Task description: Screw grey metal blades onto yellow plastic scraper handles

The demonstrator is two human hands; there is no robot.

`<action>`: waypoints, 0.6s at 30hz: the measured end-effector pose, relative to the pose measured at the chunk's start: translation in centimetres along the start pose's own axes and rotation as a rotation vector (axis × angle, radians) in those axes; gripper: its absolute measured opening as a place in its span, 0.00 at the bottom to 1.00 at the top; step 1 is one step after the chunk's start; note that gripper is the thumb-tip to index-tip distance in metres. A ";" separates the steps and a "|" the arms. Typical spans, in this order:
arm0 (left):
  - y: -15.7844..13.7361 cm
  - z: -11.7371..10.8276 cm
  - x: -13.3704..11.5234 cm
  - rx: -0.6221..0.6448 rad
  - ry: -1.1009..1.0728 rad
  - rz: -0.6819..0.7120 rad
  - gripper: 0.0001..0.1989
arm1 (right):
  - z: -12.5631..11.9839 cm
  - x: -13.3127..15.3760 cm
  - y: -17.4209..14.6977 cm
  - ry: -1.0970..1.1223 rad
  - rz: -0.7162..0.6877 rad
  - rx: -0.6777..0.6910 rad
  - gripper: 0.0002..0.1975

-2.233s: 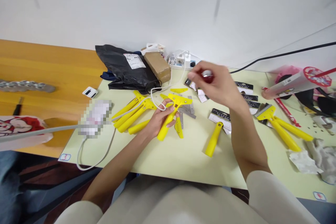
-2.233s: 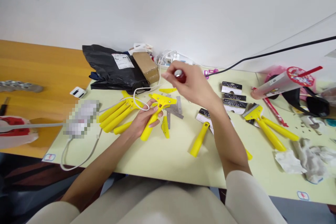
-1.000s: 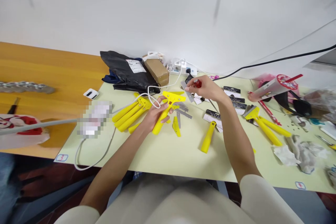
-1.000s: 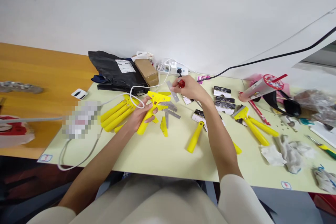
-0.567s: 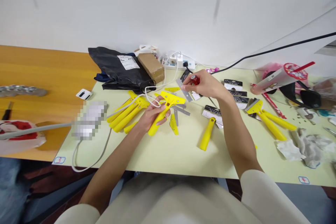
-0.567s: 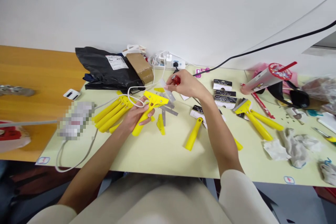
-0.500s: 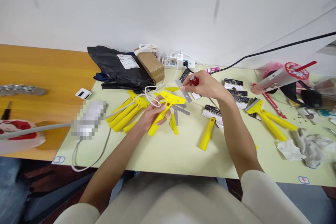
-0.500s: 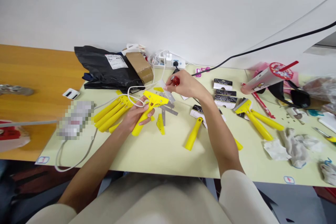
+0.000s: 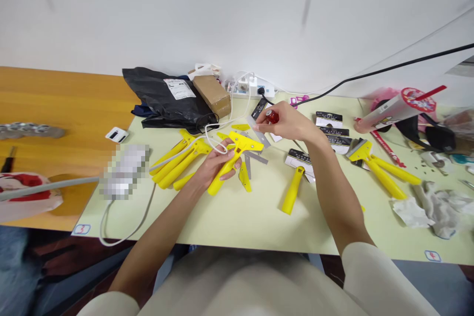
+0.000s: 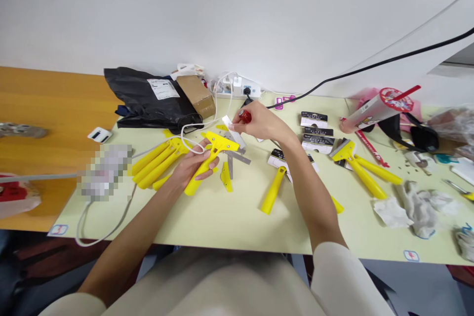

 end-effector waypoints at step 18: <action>0.0 0.0 0.1 -0.021 -0.078 -0.019 0.22 | -0.4 0.0 -0.3 0.023 0.023 -0.022 0.12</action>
Point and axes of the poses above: each hand's wrist, its own y-axis towards the middle knuckle, its own z-axis out of the palm, x = y × z, the point moved 3 cm from there along y, towards the middle knuckle
